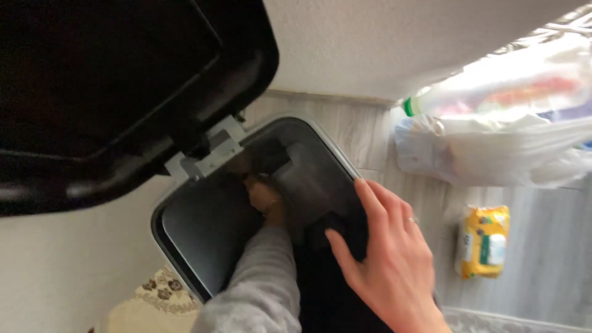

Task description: The person empties a trash can by removing the plastic bag and placing it on the floor. They then use wet wipes to clean the inside and lid of the trash can.

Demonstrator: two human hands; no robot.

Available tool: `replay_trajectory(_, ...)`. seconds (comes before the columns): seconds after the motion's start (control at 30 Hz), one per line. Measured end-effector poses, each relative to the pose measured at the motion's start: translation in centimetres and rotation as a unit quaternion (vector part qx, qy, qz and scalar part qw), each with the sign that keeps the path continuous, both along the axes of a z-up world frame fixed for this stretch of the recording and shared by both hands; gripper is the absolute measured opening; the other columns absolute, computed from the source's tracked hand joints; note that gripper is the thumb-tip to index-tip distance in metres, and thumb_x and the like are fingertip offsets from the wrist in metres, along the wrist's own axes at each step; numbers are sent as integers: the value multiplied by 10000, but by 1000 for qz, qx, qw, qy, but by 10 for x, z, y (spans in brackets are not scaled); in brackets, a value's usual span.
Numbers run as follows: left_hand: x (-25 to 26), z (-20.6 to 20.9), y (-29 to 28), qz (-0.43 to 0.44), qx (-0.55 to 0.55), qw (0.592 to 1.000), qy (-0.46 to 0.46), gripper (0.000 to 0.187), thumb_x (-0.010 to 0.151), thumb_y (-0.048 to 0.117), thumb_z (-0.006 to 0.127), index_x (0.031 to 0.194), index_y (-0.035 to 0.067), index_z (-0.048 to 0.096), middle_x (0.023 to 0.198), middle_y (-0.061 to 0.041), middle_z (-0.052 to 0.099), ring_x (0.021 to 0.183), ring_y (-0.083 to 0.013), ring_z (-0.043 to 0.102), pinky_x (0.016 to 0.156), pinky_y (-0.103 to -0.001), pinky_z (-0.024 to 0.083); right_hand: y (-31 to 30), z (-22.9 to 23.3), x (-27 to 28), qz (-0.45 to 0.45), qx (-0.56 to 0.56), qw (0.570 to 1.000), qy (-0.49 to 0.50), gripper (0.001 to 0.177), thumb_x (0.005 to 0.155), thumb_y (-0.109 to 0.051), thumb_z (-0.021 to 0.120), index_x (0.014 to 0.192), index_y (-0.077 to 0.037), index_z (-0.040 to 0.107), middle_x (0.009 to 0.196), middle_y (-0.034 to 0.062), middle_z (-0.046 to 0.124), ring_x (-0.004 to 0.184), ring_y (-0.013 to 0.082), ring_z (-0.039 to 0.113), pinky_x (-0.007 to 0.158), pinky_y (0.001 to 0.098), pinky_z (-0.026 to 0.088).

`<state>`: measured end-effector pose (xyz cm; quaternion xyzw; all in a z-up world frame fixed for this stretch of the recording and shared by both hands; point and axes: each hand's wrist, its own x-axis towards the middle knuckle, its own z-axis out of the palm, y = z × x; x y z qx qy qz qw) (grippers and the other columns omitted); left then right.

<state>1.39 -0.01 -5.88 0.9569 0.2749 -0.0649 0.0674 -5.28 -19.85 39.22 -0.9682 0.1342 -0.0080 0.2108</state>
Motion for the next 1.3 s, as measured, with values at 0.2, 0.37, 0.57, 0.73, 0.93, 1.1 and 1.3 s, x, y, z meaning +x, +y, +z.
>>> replay_trajectory(0.2,2,36,-23,-10,-97,990,-100,235,1017,186,560,1103,-3,669,1107,-175,638,1078,-363,615,800,-495,531,3,-7,5,-4,-47,999,-22,759,842,-461,746,1452,-85,496,1380,71,604,1188,273,627,796,401,564)
replay_trajectory(0.37,-11,88,-59,7,-281,941,-187,305,966,107,503,1215,-57,564,1129,-217,571,1015,-364,573,915,-451,442,3,-9,7,-9,-45,999,-14,776,826,-481,744,1443,-90,482,1408,68,597,1177,289,630,788,429,555)
replay_trajectory(0.57,-13,44,-47,-94,-187,974,-86,238,960,143,490,1054,47,686,1069,-177,636,977,-393,619,819,-516,483,4,-10,5,-4,-58,998,-9,787,825,-494,745,1448,-93,478,1419,66,597,1172,284,631,756,432,559)
replay_trajectory(0.73,-49,18,-58,-84,-259,962,32,349,1026,375,481,1156,164,727,1063,-104,740,930,-309,710,811,-451,534,5,-12,6,-3,-65,998,-11,793,825,-489,757,1447,-83,478,1411,77,600,1174,298,636,777,435,554)
replay_trajectory(0.93,-98,33,-75,-158,-298,939,66,490,889,87,622,1375,104,558,1444,-151,528,1307,-355,525,937,-534,518,6,-14,5,-5,-81,997,-12,805,812,-510,768,1439,-84,495,1397,80,618,1182,298,642,778,434,557)
replay_trajectory(1.1,-33,29,-70,-109,-222,967,54,435,949,216,443,1357,174,589,1374,-101,549,1064,-352,662,780,-511,534,7,-14,4,-2,-80,997,-18,813,816,-519,777,1439,-73,505,1394,85,631,1153,310,661,807,418,560)
replay_trajectory(1.3,6,-29,-90,-186,-142,972,15,257,988,143,589,1224,110,683,1108,-140,695,977,-284,685,809,-382,553,10,-15,3,4,-73,997,-27,859,798,-526,790,1449,-45,501,1418,106,626,1192,322,650,825,437,553)
